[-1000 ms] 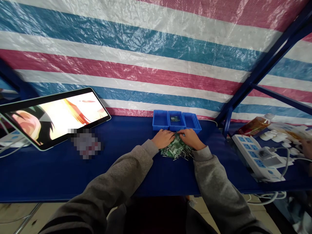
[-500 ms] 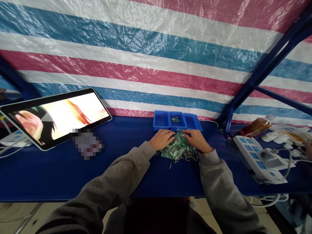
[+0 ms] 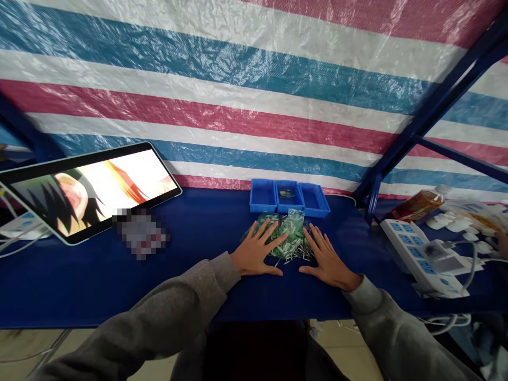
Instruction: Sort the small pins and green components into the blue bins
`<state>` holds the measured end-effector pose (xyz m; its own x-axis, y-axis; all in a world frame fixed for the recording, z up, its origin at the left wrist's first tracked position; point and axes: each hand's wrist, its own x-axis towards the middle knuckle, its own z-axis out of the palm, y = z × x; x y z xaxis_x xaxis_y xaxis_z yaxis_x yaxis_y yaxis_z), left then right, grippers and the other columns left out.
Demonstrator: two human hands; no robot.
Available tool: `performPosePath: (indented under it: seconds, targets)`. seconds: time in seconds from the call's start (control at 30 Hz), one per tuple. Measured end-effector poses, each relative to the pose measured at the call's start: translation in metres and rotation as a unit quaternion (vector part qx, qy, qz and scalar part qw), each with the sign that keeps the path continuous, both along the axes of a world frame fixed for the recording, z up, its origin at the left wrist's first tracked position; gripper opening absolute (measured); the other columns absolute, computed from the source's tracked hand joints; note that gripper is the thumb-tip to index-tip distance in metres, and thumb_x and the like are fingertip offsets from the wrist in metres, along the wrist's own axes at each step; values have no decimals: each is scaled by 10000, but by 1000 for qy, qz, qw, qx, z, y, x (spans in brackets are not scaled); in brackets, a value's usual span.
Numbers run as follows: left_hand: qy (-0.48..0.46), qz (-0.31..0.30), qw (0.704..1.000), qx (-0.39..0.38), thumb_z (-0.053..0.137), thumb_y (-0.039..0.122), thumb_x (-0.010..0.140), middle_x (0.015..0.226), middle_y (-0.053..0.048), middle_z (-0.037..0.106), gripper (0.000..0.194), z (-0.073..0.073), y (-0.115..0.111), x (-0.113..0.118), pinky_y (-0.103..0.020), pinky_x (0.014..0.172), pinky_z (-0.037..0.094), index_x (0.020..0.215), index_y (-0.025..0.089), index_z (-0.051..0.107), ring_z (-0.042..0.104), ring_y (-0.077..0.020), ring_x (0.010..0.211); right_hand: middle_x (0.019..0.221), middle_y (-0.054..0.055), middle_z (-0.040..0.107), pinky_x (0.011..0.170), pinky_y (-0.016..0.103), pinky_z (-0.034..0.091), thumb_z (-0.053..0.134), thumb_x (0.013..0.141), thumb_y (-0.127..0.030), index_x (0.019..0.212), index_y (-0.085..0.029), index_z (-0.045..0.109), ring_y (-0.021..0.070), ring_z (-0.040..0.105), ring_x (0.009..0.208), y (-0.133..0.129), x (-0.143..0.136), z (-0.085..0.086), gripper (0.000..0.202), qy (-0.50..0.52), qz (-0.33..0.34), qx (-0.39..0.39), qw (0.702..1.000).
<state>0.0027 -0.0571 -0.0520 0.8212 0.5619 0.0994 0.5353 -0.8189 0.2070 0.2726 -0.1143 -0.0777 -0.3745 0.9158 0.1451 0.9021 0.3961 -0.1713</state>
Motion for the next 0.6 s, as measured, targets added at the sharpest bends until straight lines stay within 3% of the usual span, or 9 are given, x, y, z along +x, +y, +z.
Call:
performPosePath:
  seconds: [0.3,0.6]
  targets:
    - [5,25,1000,0,376,843,727,1603,-76,11,1007,-1,21,-6,-630,1130,45,1529,302,100,23,-401,1452,1597,70,-124,1154,532,200,423,853,-701,1516,-277,-144,338,17,1461,25,-4,-1,970,6,25,25,999]
    - [-3,16,998,-56,414,803,760,1607,-71,26,962,0,34,-4,-582,1142,137,1530,310,117,51,-389,1454,1596,55,-144,1173,513,164,446,859,-679,1521,-281,-121,321,-14,1464,43,-7,0,959,10,72,24,997]
